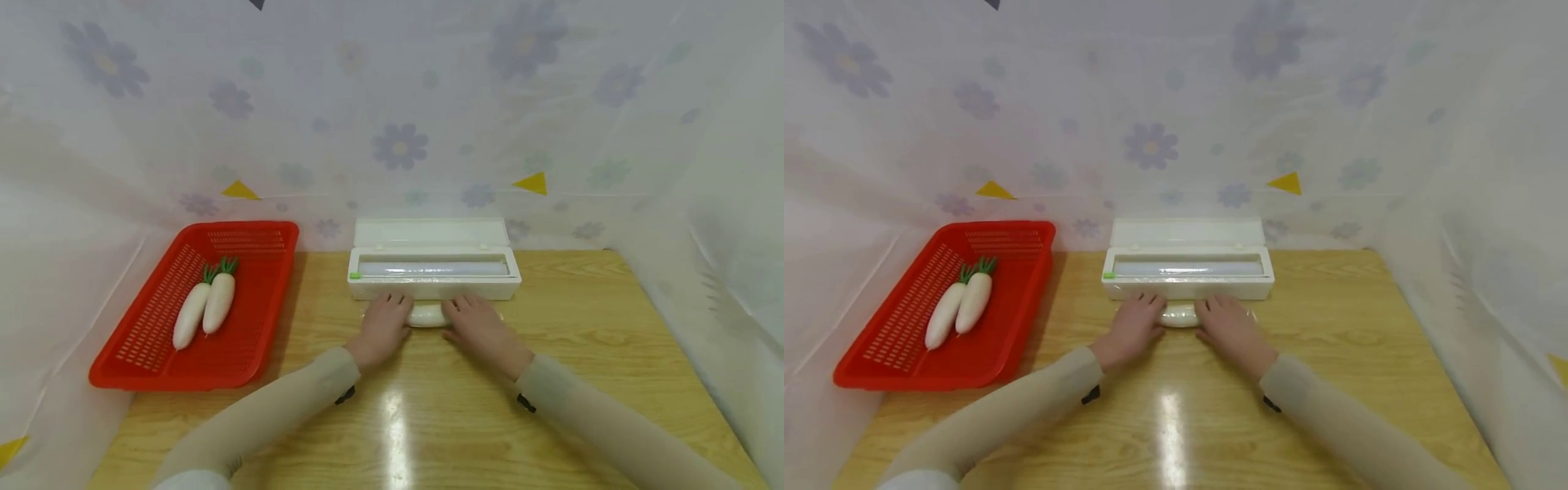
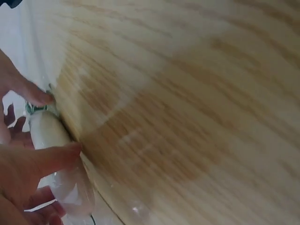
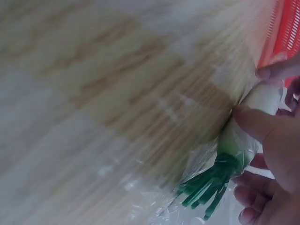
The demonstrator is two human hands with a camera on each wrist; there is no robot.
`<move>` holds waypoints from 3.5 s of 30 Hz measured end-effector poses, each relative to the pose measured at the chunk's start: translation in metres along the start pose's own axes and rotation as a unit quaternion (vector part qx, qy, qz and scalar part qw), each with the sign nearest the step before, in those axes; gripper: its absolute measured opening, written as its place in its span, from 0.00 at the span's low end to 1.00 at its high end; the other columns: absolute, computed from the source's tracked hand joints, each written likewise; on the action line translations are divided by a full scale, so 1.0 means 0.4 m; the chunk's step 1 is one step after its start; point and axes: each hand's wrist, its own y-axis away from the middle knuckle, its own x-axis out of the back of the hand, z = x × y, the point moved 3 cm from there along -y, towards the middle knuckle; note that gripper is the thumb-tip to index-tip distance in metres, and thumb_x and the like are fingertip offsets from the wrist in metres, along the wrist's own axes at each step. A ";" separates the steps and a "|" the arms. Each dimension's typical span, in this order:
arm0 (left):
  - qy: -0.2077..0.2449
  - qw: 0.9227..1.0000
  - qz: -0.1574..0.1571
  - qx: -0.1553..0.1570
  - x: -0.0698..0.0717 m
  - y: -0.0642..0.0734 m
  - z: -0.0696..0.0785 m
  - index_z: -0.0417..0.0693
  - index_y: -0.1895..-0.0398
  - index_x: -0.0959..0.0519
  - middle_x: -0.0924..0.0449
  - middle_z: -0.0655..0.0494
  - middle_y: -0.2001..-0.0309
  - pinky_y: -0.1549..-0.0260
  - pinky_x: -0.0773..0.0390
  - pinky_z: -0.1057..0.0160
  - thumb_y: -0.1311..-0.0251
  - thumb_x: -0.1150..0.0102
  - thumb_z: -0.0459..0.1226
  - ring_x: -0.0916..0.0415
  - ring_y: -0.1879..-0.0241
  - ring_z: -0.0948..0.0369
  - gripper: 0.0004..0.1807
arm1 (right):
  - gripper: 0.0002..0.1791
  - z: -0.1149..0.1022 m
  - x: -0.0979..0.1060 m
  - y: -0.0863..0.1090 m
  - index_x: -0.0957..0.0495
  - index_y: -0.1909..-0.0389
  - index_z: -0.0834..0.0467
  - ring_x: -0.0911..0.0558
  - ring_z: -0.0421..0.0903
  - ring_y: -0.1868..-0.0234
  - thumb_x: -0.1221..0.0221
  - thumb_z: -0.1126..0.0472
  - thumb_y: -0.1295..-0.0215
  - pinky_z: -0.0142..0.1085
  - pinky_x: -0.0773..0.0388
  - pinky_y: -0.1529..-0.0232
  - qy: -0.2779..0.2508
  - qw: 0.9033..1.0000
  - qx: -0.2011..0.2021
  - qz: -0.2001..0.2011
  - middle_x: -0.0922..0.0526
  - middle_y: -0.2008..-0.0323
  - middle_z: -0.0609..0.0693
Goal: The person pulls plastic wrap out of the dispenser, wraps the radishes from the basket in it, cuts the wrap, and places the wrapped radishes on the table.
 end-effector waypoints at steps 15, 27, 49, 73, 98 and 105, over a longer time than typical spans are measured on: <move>0.011 1.000 0.018 -0.016 0.008 0.010 -0.004 0.44 0.44 0.22 0.21 0.49 0.43 0.36 0.28 0.52 0.38 0.29 0.37 0.28 0.38 0.50 0.21 | 0.21 -0.007 0.012 0.005 0.24 0.57 0.59 0.24 0.53 0.58 0.29 0.48 0.36 0.47 0.25 0.51 0.031 0.998 0.030 0.049 0.20 0.62 0.53; -0.002 0.999 0.038 -0.031 0.013 0.026 -0.007 0.46 0.52 0.20 0.20 0.52 0.54 0.43 0.26 0.54 0.41 0.25 0.44 0.26 0.49 0.53 0.19 | 0.23 -0.017 0.053 0.011 0.20 0.53 0.60 0.22 0.54 0.55 0.27 0.49 0.38 0.46 0.25 0.51 0.039 0.995 0.058 0.069 0.16 0.59 0.53; 0.002 0.999 0.046 -0.006 0.011 0.028 0.018 0.46 0.48 0.17 0.15 0.54 0.51 0.46 0.26 0.57 0.40 0.25 0.48 0.26 0.49 0.55 0.22 | 0.28 0.034 0.020 0.012 0.19 0.44 0.58 0.22 0.57 0.44 0.24 0.51 0.40 0.52 0.27 0.44 0.017 0.998 0.037 0.048 0.17 0.48 0.55; -0.005 0.998 0.066 -0.020 0.004 0.032 0.009 0.50 0.48 0.16 0.14 0.56 0.50 0.50 0.27 0.57 0.42 0.23 0.47 0.26 0.50 0.57 0.22 | 0.28 0.016 0.010 0.011 0.24 0.49 0.67 0.24 0.66 0.35 0.25 0.55 0.40 0.58 0.29 0.34 -0.042 0.998 0.022 0.027 0.22 0.39 0.70; 0.012 0.999 0.047 0.008 -0.004 0.024 -0.013 0.49 0.45 0.15 0.12 0.55 0.49 0.49 0.27 0.54 0.42 0.24 0.48 0.24 0.50 0.54 0.24 | 0.30 0.005 0.005 0.002 0.22 0.47 0.65 0.22 0.62 0.42 0.23 0.50 0.43 0.56 0.31 0.35 -0.023 0.998 0.011 0.057 0.20 0.43 0.64; -0.009 0.999 0.045 0.024 0.002 0.023 -0.011 0.55 0.44 0.14 0.13 0.58 0.47 0.50 0.34 0.51 0.41 0.25 0.51 0.23 0.44 0.52 0.24 | 0.30 0.004 0.007 0.004 0.21 0.49 0.66 0.23 0.65 0.37 0.23 0.51 0.42 0.57 0.35 0.29 -0.040 0.998 0.009 0.045 0.20 0.40 0.68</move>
